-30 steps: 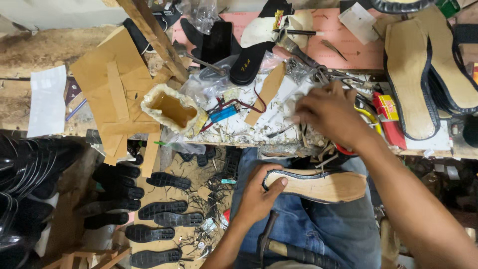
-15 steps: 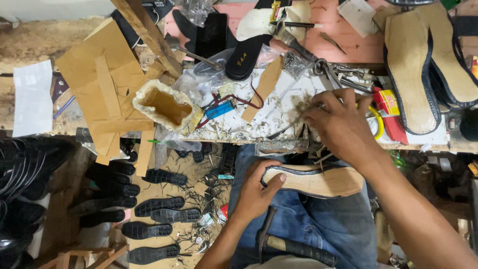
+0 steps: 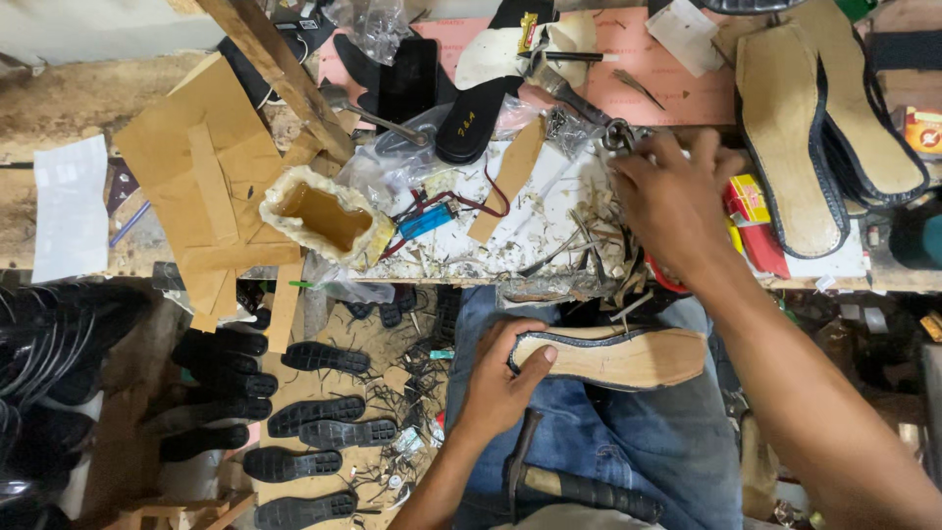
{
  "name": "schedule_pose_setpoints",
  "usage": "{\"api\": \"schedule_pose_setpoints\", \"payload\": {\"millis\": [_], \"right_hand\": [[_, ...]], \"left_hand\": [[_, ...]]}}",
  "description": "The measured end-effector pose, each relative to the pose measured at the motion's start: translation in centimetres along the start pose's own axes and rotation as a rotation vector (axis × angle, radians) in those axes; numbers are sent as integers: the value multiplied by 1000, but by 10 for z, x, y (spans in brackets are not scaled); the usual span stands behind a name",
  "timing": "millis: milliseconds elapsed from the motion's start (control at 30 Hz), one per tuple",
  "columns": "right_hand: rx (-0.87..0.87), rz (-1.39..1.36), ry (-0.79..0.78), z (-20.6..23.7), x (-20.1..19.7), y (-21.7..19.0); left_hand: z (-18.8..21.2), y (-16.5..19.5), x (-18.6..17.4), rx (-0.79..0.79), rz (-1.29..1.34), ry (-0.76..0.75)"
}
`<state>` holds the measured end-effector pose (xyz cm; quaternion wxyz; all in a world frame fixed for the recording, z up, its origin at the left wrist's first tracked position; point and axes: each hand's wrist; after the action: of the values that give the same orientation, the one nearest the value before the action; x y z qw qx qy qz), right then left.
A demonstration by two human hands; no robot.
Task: The person assembles a sandal by attaching a black rubber sole strip to a beige insole. They use a hammer to tap the strip into place and scissors to trim excess material. The process is repeated for multiple sandals, with finished units placed on a nearby shelf.
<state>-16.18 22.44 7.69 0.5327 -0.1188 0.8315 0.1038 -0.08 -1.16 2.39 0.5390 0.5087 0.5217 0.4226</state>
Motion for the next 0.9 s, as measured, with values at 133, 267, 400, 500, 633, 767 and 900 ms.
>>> {"api": "schedule_pose_setpoints", "payload": {"millis": [133,267,400,500,633,767,900], "right_hand": [[51,-50,-43,-36,25,-10],[22,-232,-200,-46,22,-12],[109,-303,-117,-44,15,-6],[82,-390,39,-57,23,-7],[-16,-446,95,-83,33,-19],[14,-456,-73,-88,25,-21],[181,-675,-168,-78,15,-11]], "left_hand": [[3,2,1,45,17,19],[4,3,-3,40,29,22],[3,1,-4,42,6,13],[1,-1,-1,44,18,13],[1,-1,3,19,24,10],[4,1,-1,5,12,14],[5,1,-3,75,6,41]]}}
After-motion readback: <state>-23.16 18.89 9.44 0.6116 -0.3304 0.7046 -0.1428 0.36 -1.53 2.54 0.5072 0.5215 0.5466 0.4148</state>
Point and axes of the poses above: each hand's wrist, its own z-axis away from the middle knuckle, its own x-axis out of the palm, y = z × x, and after that the axes turned 7 degrees about z, right-handed
